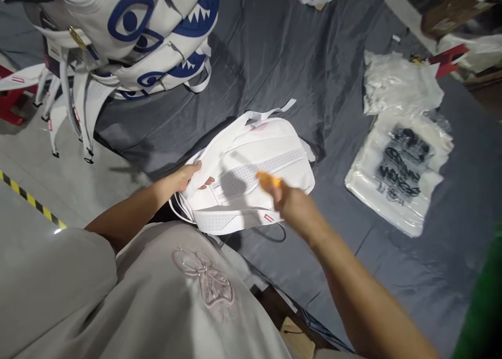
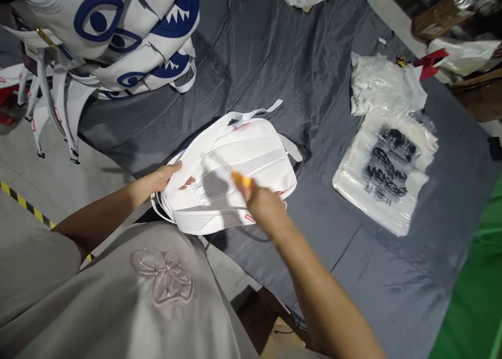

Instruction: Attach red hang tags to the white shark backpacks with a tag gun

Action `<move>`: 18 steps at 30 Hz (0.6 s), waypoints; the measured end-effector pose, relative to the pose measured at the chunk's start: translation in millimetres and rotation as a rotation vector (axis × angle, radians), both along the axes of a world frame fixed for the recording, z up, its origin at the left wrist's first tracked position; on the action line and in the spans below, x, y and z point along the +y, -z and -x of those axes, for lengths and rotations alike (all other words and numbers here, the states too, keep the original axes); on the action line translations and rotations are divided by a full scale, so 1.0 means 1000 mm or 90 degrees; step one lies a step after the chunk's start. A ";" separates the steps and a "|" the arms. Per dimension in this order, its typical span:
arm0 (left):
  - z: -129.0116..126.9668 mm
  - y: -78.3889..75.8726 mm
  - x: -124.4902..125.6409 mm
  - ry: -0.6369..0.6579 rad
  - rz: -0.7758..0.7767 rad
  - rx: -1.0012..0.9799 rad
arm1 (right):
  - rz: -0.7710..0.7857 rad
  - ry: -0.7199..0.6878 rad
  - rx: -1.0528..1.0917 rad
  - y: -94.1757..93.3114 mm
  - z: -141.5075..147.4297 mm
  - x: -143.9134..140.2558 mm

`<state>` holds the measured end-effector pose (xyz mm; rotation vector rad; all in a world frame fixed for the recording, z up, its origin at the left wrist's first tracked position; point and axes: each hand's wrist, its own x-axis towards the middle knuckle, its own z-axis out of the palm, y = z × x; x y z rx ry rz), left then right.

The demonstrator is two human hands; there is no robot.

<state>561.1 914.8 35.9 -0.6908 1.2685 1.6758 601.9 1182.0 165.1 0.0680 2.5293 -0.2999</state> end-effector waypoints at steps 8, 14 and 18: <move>-0.039 -0.007 0.032 0.109 0.157 0.313 | -0.151 -0.025 0.046 -0.035 -0.016 0.011; -0.075 -0.040 0.072 0.264 0.453 1.011 | 0.030 0.027 -0.007 -0.023 -0.070 0.014; -0.073 -0.045 0.090 0.383 0.207 1.198 | 0.484 0.099 -0.158 -0.021 -0.100 0.013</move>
